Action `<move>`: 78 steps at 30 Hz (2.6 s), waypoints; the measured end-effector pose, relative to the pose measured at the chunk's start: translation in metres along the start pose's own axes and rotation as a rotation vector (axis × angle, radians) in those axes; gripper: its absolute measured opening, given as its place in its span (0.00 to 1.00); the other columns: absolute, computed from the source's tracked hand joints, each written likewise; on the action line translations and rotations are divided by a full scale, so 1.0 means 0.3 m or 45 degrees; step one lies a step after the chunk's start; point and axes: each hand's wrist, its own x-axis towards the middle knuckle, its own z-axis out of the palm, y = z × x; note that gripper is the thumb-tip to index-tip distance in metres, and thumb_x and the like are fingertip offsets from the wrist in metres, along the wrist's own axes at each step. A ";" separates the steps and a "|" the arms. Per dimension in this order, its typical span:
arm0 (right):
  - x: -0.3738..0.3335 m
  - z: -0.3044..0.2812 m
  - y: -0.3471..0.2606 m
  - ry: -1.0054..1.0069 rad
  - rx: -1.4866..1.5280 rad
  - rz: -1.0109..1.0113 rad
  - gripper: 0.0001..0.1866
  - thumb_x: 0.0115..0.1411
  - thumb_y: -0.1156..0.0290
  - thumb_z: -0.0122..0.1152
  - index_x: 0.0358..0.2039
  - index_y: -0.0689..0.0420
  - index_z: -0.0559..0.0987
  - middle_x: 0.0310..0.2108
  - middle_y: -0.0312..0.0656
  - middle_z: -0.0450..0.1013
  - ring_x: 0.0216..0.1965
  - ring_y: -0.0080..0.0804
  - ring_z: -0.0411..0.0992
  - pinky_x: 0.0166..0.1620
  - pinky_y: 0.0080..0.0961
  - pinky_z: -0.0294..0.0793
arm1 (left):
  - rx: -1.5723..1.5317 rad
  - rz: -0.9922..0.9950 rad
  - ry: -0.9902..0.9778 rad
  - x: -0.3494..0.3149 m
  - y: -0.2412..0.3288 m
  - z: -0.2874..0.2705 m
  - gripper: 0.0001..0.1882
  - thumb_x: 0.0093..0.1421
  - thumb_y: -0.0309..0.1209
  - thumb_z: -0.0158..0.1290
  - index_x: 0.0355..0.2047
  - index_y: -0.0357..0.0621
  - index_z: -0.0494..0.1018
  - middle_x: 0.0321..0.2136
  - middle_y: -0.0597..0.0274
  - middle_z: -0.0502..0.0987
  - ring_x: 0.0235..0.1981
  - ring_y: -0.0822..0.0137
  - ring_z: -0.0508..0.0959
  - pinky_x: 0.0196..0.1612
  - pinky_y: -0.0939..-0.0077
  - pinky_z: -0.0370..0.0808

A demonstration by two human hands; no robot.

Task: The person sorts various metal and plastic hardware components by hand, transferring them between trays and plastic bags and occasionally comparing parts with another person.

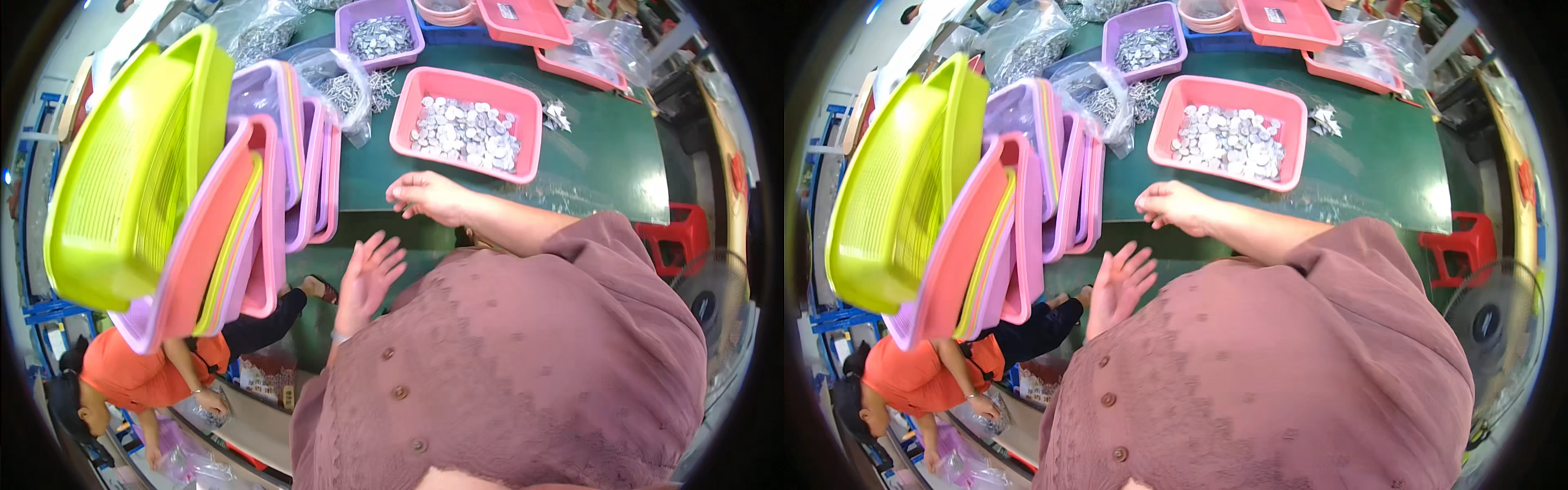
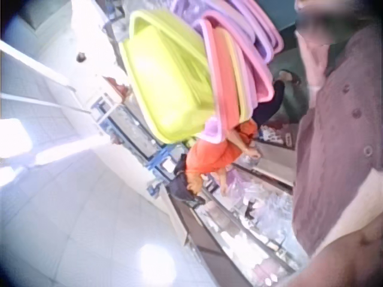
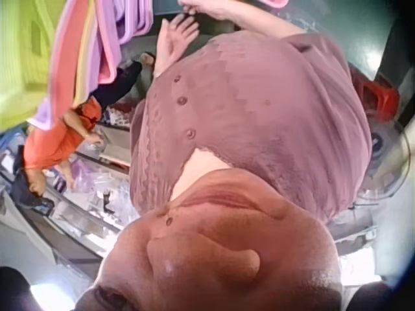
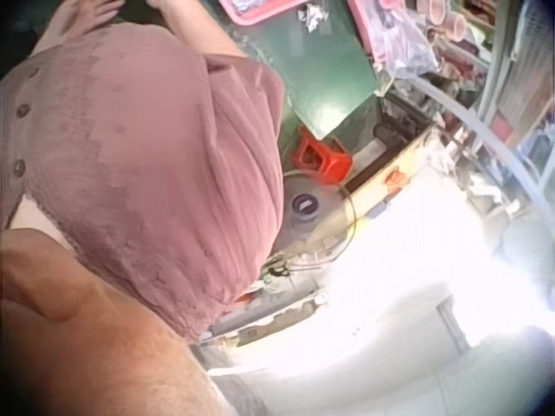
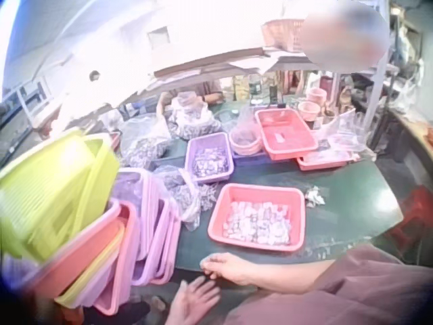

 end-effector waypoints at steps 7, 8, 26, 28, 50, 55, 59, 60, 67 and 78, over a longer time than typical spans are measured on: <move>0.069 -0.178 -0.178 -0.345 -0.624 -0.377 0.20 0.60 0.64 0.44 0.50 0.61 0.65 0.46 0.41 0.65 0.48 0.29 0.61 0.52 0.26 0.58 | -0.402 0.181 -0.122 0.496 0.039 0.242 0.24 0.60 0.46 0.36 0.42 0.36 0.64 0.42 0.53 0.69 0.46 0.59 0.68 0.51 0.62 0.63; 0.079 -0.218 -0.235 -0.364 -0.636 -0.489 0.20 0.60 0.64 0.44 0.50 0.60 0.65 0.45 0.41 0.65 0.48 0.28 0.61 0.52 0.26 0.58 | -0.346 0.199 -0.190 0.517 0.073 0.290 0.22 0.60 0.43 0.37 0.43 0.35 0.64 0.43 0.53 0.69 0.47 0.59 0.67 0.52 0.63 0.62; -0.161 -0.777 -0.164 1.155 -0.314 0.203 0.22 0.49 0.70 0.59 0.44 0.64 0.67 0.36 0.46 0.70 0.34 0.32 0.70 0.36 0.25 0.71 | 0.761 0.450 0.305 1.147 0.284 0.170 0.19 0.48 0.16 0.39 0.43 0.34 0.64 0.39 0.53 0.69 0.34 0.66 0.69 0.36 0.76 0.68; -0.125 -0.786 -0.118 1.095 -0.184 0.211 0.21 0.49 0.73 0.57 0.44 0.64 0.67 0.36 0.45 0.71 0.35 0.32 0.71 0.37 0.26 0.71 | 0.923 0.481 0.351 1.199 0.290 0.162 0.22 0.45 0.14 0.38 0.44 0.34 0.64 0.43 0.53 0.68 0.41 0.64 0.68 0.43 0.76 0.65; -0.146 -0.740 -0.119 1.031 0.186 0.094 0.22 0.44 0.88 0.43 0.43 0.64 0.67 0.38 0.43 0.70 0.36 0.30 0.70 0.40 0.25 0.69 | 1.462 0.447 0.127 1.268 0.360 0.095 0.21 0.56 0.33 0.47 0.49 0.34 0.61 0.47 0.52 0.66 0.48 0.63 0.66 0.50 0.73 0.62; -0.168 -0.843 -0.196 0.898 -0.288 0.252 0.15 0.52 0.74 0.52 0.41 0.65 0.70 0.34 0.41 0.72 0.33 0.28 0.70 0.37 0.25 0.69 | 1.163 0.019 -0.034 1.022 0.199 0.097 0.19 0.55 0.28 0.49 0.47 0.35 0.62 0.41 0.59 0.70 0.41 0.70 0.69 0.45 0.77 0.66; -0.132 -1.055 -0.257 1.372 -1.707 -0.289 0.18 0.49 0.68 0.54 0.42 0.55 0.70 0.47 0.49 0.62 0.49 0.46 0.61 0.48 0.36 0.63 | 1.019 -0.030 0.153 0.970 0.126 0.086 0.17 0.54 0.22 0.48 0.45 0.34 0.63 0.40 0.58 0.71 0.39 0.69 0.71 0.44 0.77 0.67; -0.109 -1.082 -0.264 1.288 -1.880 -0.348 0.19 0.48 0.67 0.54 0.43 0.54 0.70 0.48 0.48 0.62 0.50 0.45 0.59 0.50 0.39 0.60 | 1.003 -0.046 0.154 0.980 0.118 0.086 0.17 0.54 0.22 0.48 0.45 0.34 0.63 0.40 0.58 0.71 0.39 0.68 0.71 0.44 0.77 0.67; 0.054 -1.192 -0.238 0.851 -2.314 -0.475 0.18 0.48 0.64 0.53 0.41 0.49 0.71 0.47 0.45 0.62 0.55 0.43 0.53 0.54 0.49 0.51 | 0.892 -0.219 0.196 0.981 0.139 0.085 0.15 0.53 0.19 0.46 0.43 0.34 0.65 0.40 0.57 0.72 0.39 0.66 0.72 0.43 0.75 0.69; -0.217 -1.332 -0.132 1.431 -2.126 -0.491 0.16 0.44 0.71 0.56 0.37 0.56 0.71 0.43 0.46 0.64 0.48 0.45 0.60 0.49 0.38 0.59 | 0.785 -0.189 0.277 0.924 0.113 0.102 0.13 0.51 0.18 0.47 0.38 0.33 0.69 0.35 0.57 0.74 0.34 0.66 0.74 0.38 0.76 0.70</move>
